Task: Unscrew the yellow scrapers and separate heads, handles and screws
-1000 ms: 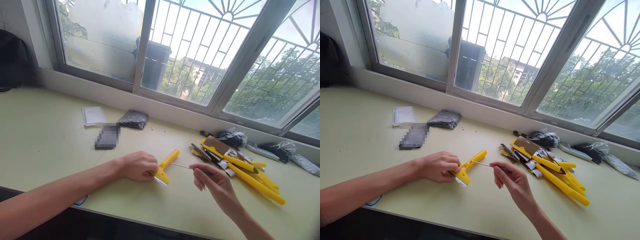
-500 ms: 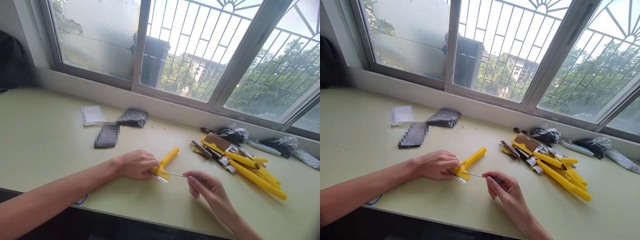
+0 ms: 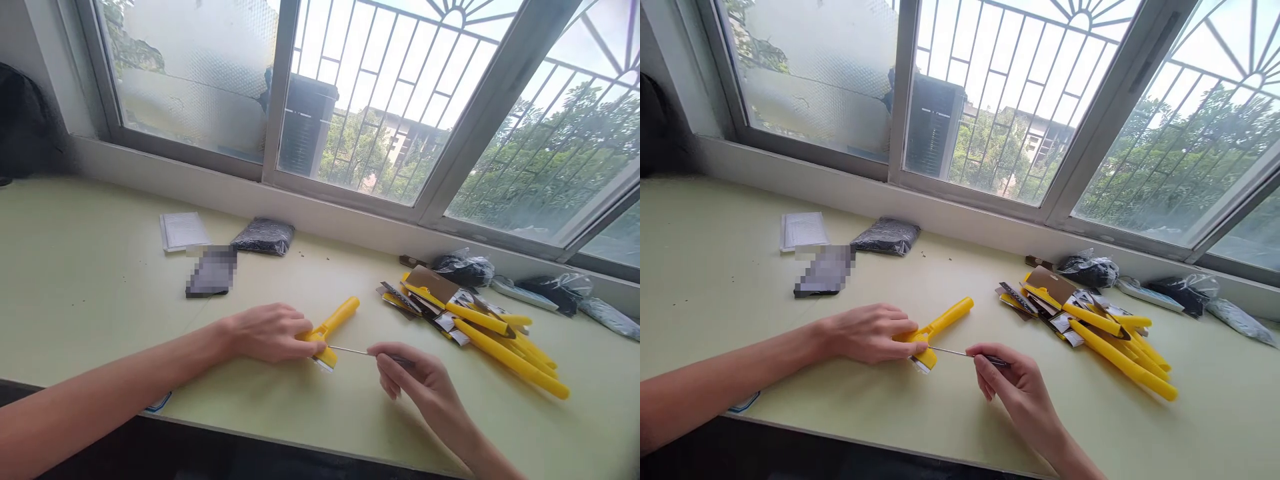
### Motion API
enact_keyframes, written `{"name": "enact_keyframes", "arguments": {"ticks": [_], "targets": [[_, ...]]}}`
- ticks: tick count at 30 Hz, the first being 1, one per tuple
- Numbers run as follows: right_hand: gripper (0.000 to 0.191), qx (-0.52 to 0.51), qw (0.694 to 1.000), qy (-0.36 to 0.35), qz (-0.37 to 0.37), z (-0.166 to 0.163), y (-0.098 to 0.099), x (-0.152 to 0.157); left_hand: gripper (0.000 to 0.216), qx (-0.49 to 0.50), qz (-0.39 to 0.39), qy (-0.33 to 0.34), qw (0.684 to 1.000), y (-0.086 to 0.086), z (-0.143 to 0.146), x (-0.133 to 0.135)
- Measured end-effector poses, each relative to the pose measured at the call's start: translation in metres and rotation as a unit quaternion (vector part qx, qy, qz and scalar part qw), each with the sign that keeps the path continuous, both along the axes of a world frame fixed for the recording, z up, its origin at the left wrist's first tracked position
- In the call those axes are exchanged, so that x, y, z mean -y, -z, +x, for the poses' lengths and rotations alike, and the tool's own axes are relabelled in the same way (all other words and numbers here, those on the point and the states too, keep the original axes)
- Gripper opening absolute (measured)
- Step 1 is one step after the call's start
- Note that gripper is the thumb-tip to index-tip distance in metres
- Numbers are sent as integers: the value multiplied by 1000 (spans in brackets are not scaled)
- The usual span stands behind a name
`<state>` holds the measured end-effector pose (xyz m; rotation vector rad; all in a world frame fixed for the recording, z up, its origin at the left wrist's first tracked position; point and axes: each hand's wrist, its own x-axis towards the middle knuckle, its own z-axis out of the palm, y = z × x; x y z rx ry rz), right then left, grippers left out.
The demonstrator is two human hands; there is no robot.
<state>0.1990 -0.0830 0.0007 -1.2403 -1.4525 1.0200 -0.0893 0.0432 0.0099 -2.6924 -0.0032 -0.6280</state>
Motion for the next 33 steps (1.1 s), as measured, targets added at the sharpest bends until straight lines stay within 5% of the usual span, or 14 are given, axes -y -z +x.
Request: {"name": "enact_keyframes", "arguments": {"ticks": [5,10,17,26,30,33], "targets": [[35,5,997,41,71,10,-15,-27,26,-7,3,-1,1000,-3,0,4],[38,124,973,101,167,12,-11,-122,27,0,49,-8,999,-3,1,8],[43,130,962,174,163,-12,16,-239,28,28,66,-22,997,-1,-6,3],[44,121,962,203,137,-18,32,-264,22,44,55,-81,994,9,-4,-6],[43,101,964,206,131,-18,31,-262,30,62,-7,-102,993,12,-3,-8],[42,71,967,204,132,-18,29,-255,27,101,-131,-99,981,11,-2,-9]]}}
